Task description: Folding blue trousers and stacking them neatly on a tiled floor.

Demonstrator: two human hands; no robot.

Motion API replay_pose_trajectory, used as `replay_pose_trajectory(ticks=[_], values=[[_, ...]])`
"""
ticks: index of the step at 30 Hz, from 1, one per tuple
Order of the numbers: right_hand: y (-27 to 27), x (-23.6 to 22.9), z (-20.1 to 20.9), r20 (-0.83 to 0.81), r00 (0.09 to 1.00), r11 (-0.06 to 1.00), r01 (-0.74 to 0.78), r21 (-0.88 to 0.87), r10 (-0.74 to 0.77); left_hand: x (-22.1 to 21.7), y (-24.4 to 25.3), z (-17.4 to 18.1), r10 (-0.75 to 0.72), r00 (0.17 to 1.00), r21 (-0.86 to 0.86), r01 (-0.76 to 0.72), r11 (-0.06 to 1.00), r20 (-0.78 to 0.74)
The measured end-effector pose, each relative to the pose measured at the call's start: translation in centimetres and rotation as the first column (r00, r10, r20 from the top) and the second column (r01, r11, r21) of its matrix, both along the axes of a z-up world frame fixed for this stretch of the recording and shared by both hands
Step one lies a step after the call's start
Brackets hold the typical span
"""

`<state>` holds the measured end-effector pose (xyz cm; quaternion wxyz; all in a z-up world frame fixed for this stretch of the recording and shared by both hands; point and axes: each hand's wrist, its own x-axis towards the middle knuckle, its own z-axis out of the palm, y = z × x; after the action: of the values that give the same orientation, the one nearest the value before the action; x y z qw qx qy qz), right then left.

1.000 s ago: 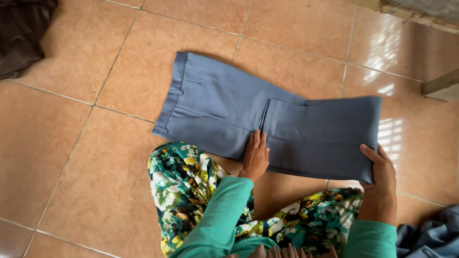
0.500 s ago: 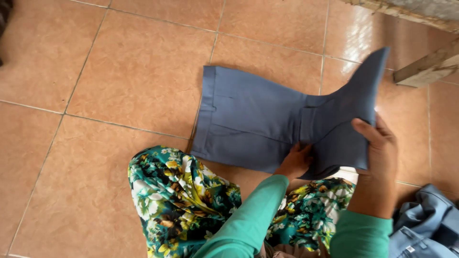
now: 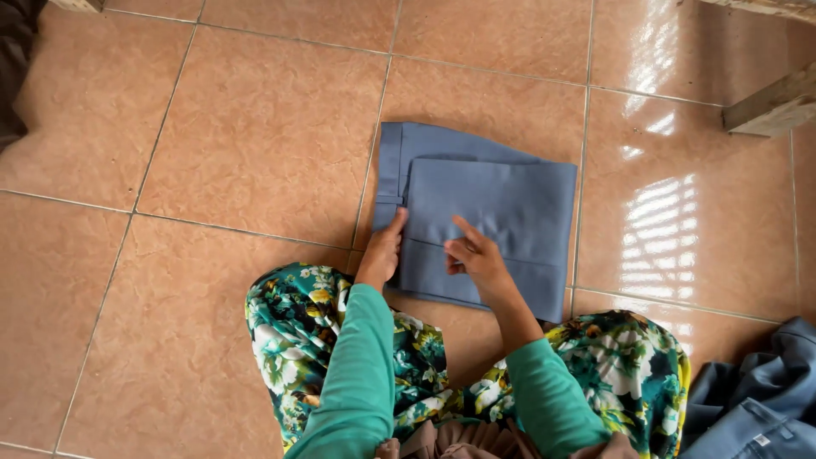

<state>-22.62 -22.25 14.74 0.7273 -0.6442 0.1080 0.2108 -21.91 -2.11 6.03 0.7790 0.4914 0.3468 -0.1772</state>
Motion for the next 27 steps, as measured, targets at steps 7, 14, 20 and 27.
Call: replay_pose_trajectory(ticks=[7, 14, 20, 27], values=[[-6.9, -0.7, -1.9, -0.014, 0.986, 0.975, 0.164, -0.148, -0.168, 1.4, 0.3, -4.5, -0.206, 0.969, 0.454, 0.122, 0.883, 0.139], [-8.9, -1.6, -3.3, -0.002, 0.975, 0.957, 0.22, -0.187, -0.224, -1.1, 3.0, 0.9, -0.209, 0.975, 0.73, 0.087, 0.678, 0.078], [-4.6, -1.4, -2.9, 0.427, 0.895, 0.813, 0.344, -0.47, -0.132, -1.8, -5.7, 3.6, -0.497, 0.867, 0.985, -0.122, -0.126, 0.043], [0.2, -0.9, -8.8, 0.552, 0.677, 0.343, 0.433, -0.834, 0.488, -1.9, -7.8, -0.2, -0.601, 0.739, 0.912, 0.045, -0.408, -0.305]])
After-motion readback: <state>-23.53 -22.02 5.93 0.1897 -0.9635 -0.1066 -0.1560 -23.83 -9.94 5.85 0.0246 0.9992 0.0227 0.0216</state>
